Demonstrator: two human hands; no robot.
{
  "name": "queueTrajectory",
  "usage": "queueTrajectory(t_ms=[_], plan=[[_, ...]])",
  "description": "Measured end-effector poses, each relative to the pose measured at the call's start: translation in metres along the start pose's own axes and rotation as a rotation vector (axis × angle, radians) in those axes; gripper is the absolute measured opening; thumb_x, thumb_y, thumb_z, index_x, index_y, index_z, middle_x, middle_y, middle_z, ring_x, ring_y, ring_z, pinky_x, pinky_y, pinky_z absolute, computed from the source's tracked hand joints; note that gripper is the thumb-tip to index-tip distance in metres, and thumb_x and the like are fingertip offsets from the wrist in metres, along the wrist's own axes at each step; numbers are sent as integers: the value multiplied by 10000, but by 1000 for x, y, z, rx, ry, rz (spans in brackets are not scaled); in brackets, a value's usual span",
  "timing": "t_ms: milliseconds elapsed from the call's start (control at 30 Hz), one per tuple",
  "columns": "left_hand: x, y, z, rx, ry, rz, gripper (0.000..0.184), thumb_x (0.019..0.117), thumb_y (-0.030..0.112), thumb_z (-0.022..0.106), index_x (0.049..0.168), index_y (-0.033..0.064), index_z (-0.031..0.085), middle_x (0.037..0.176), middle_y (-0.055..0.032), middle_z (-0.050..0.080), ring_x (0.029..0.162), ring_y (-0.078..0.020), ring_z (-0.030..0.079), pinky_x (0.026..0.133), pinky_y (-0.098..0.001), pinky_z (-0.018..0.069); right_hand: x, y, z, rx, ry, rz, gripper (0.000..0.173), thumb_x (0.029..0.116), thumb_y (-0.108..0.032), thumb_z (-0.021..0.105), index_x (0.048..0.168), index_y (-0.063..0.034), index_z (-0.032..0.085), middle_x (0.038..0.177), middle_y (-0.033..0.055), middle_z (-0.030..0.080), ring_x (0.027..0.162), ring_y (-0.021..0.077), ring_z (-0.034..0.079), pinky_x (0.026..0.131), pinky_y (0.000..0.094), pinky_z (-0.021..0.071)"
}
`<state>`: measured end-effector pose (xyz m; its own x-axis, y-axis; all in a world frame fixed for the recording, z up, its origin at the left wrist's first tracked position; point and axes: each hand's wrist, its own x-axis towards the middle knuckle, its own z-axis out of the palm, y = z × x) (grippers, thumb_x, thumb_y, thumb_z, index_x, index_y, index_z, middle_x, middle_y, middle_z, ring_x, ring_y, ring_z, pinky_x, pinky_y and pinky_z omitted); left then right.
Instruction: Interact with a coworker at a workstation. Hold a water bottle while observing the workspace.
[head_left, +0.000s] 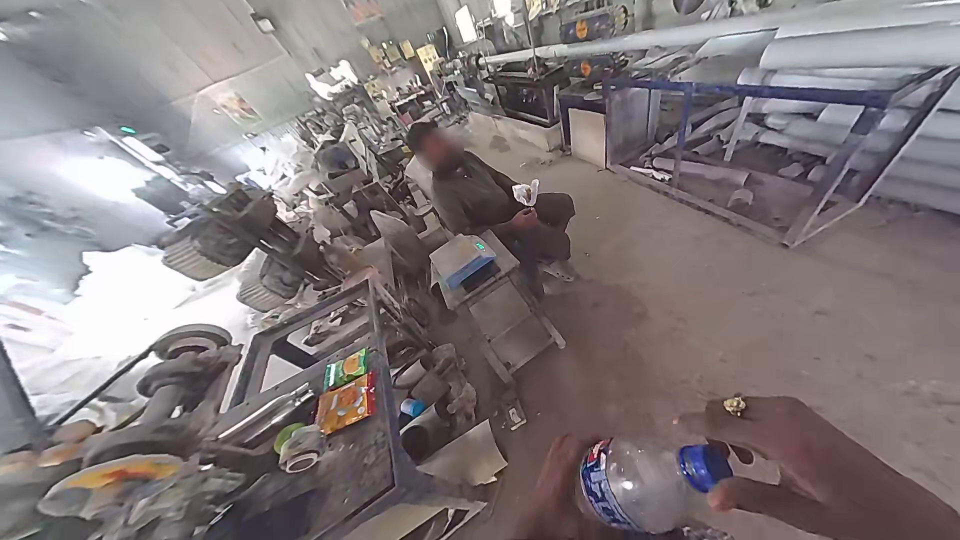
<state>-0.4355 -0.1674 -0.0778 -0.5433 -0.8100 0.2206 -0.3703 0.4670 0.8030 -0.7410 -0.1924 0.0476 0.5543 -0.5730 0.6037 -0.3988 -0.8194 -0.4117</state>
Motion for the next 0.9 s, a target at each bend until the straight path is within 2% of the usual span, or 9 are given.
queueTrajectory(t_ms=[100,233,333,433,500,633,733,833,900], plan=[[0,-1,3,52,-13,-14,981,582,334,932,1371,-97,541,1312,-236,650,1260,-409,587,1147,-611,329,-4,1,0,-94,-44,-28,497,1018,-543,468,895,-116,691,640,37,594,524,123,552,457,237,421],[-1,-2,5,90,5,0,969,584,349,928,1366,-80,551,1287,-200,675,1230,-345,627,1156,-661,276,-14,0,0,-66,-113,44,505,930,-574,563,904,-93,712,668,57,636,519,144,590,446,275,458],[2,1,6,110,11,-1,951,592,344,919,1359,-87,559,1284,-203,676,1233,-354,625,1152,-681,261,-17,-1,1,-122,-76,51,483,957,-547,542,875,-99,703,683,66,653,537,154,622,445,282,471],[5,5,6,122,4,-12,947,588,327,926,1358,-87,561,1267,-207,684,1207,-367,641,1152,-698,252,-19,0,-5,-140,-19,32,410,975,-498,558,982,-115,704,843,84,690,684,141,650,547,223,494],[6,6,7,141,6,-10,942,592,345,928,1353,-78,567,1256,-208,689,1193,-371,648,1139,-710,264,-19,-1,-12,-120,-21,21,377,972,-456,580,1037,-109,709,942,107,711,757,157,669,588,229,506],[8,13,8,156,-54,-69,952,604,337,932,1383,-58,554,1283,-203,678,1225,-380,630,1151,-724,231,-27,-1,-14,-118,-65,-11,341,966,-408,603,1071,-105,719,984,118,708,795,168,681,611,223,520],[10,12,10,189,-45,-69,940,606,375,932,1377,-28,576,1275,-179,689,1211,-363,642,1140,-728,251,-31,-3,-16,-155,-90,30,342,932,-356,633,1073,-68,752,973,158,721,745,233,700,572,286,541],[12,13,12,221,-61,-115,942,607,394,932,1377,-22,584,1277,-184,689,1220,-379,635,1146,-730,232,-32,-9,-22,-131,-167,116,324,902,-246,693,1102,1,754,1003,226,718,755,333,717,591,382,572],[13,15,13,235,-63,-142,922,606,378,930,1364,-26,595,1252,-188,701,1197,-378,653,1153,-729,215,-35,-7,-21,-136,-170,137,330,891,-245,701,1103,0,760,1003,232,718,745,339,717,590,388,573]])
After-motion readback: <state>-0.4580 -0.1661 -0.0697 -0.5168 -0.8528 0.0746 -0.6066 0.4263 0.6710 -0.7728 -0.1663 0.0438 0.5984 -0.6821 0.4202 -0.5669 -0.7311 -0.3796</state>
